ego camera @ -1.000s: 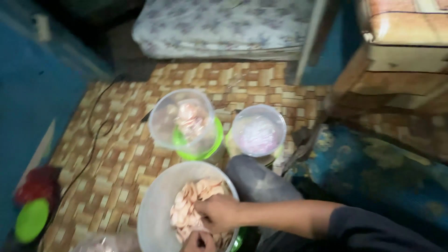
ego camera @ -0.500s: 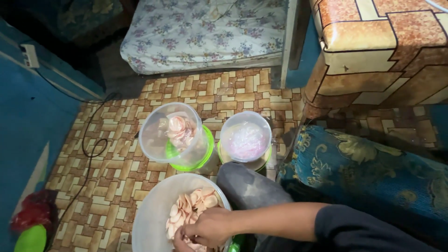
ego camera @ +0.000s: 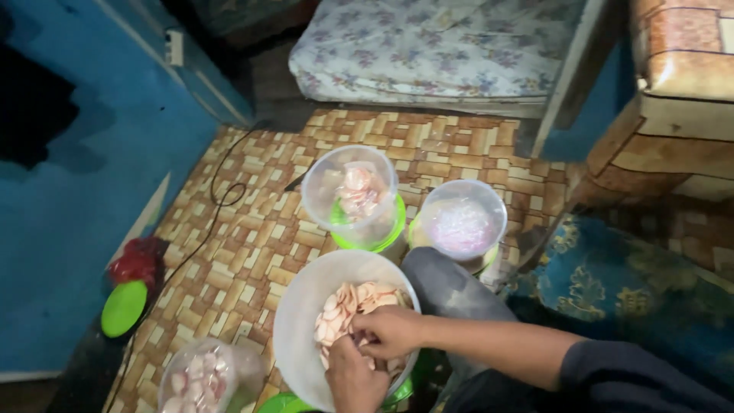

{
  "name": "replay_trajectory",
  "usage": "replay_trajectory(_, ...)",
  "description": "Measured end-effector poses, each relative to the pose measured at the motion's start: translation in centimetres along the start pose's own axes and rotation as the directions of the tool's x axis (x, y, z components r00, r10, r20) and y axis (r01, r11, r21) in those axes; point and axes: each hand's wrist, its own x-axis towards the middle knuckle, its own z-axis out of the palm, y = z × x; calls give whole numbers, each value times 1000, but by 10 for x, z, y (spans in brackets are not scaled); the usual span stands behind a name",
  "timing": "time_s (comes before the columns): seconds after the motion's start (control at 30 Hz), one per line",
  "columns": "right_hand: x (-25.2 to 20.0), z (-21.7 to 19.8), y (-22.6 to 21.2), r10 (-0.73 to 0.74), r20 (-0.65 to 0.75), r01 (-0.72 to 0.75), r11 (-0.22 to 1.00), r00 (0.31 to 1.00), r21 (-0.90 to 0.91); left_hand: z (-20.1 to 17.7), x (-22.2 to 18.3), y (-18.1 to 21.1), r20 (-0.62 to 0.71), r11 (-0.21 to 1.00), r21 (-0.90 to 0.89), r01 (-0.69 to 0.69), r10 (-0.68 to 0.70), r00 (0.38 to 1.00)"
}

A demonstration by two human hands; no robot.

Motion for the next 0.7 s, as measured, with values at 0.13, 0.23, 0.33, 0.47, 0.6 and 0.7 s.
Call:
replay_trajectory(0.13,-1,-5,2,29,67,-31,999,997,32,-38,5,35,275,991,61,118,-130,953)
replay_trajectory(0.23,-3,-5,8,42,87,-48,997,995,61,-33,2,34,207,993,40,112,-118,971)
replay_trajectory(0.33,-4,-5,13,68,68,-74,994,995,82,-34,1,36,39,1000,-10,15,-15,999)
replay_trajectory(0.47,-6,-10,8,107,146,-141,960,983,241,-41,-5,45,32,999,-12,51,-51,998)
replay_trajectory(0.6,-1,-8,33,-71,86,11,830,994,557,-44,-7,36,-126,995,-104,-8,-5,992)
replay_trajectory(0.7,19,-20,62,-19,10,11,846,1000,533,-50,2,30,-415,954,-296,-57,-75,907)
